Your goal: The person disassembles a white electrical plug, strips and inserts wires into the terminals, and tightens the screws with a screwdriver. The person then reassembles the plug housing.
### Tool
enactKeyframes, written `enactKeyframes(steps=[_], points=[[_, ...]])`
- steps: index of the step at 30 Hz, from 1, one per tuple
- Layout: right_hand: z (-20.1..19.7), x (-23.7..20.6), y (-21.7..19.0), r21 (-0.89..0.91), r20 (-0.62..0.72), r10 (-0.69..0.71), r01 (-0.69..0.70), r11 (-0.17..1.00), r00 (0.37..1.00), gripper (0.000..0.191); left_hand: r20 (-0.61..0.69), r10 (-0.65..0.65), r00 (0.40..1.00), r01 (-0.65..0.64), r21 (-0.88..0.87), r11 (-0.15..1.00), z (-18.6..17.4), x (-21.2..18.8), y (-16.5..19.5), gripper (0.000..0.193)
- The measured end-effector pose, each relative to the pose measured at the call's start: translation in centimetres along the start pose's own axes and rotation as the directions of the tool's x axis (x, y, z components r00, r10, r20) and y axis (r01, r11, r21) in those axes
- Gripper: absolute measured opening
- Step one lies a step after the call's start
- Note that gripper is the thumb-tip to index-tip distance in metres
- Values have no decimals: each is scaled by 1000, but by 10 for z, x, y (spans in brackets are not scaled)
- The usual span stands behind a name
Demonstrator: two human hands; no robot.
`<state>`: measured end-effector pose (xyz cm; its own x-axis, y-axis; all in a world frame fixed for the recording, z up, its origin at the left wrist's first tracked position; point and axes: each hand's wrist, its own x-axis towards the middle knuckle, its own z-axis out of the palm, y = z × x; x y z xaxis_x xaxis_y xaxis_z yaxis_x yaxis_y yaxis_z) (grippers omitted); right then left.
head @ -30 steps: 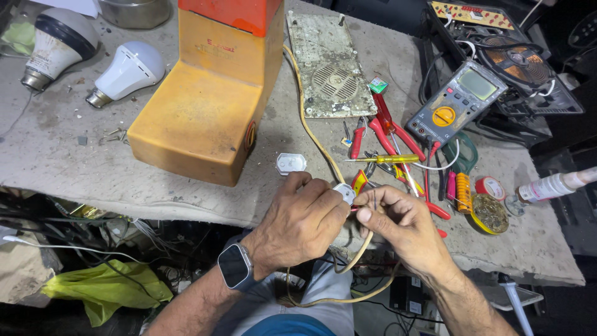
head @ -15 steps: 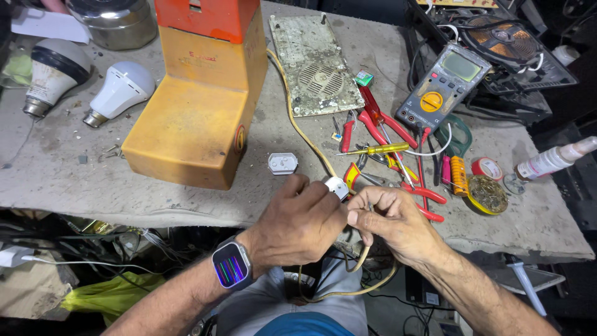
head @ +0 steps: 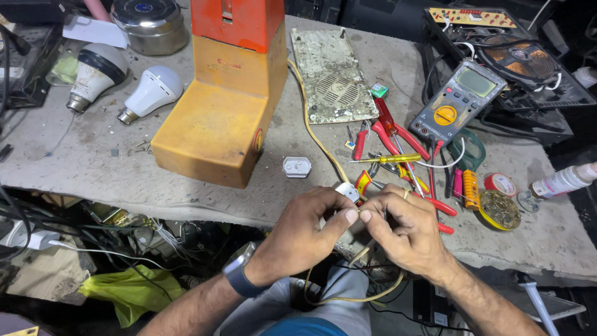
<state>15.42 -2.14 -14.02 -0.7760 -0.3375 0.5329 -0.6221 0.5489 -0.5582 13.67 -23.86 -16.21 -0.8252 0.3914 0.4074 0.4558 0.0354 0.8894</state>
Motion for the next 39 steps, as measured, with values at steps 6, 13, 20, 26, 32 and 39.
enactKeyframes(steps=[6, 13, 20, 26, 32, 39], points=[[-3, -8, 6, 125, 42, 110, -115, 986, 993, 11, 116, 625, 772, -546, 624, 559, -13, 0, 10, 25], [-3, -14, 15, 152, 95, 189, -202, 968, 977, 14, 279, 683, 675, -639, 684, 351, -13, 6, 9, 24], [3, -21, 23, 523, 236, 464, -514, 680, 854, 19, 286, 701, 654, -677, 634, 373, -12, 15, 8, 20], [16, -36, 22, 760, 279, 506, -510, 404, 816, 21, 192, 709, 679, -641, 627, 443, -16, 13, -1, 19], [10, -30, 33, 660, -18, 621, -457, 596, 783, 21, -35, 482, 876, -359, 620, 698, -12, -1, 3, 44], [-4, 2, 46, 363, -15, 524, -484, 796, 851, 15, -166, 167, 972, -23, 638, 770, 13, 10, -8, 59]])
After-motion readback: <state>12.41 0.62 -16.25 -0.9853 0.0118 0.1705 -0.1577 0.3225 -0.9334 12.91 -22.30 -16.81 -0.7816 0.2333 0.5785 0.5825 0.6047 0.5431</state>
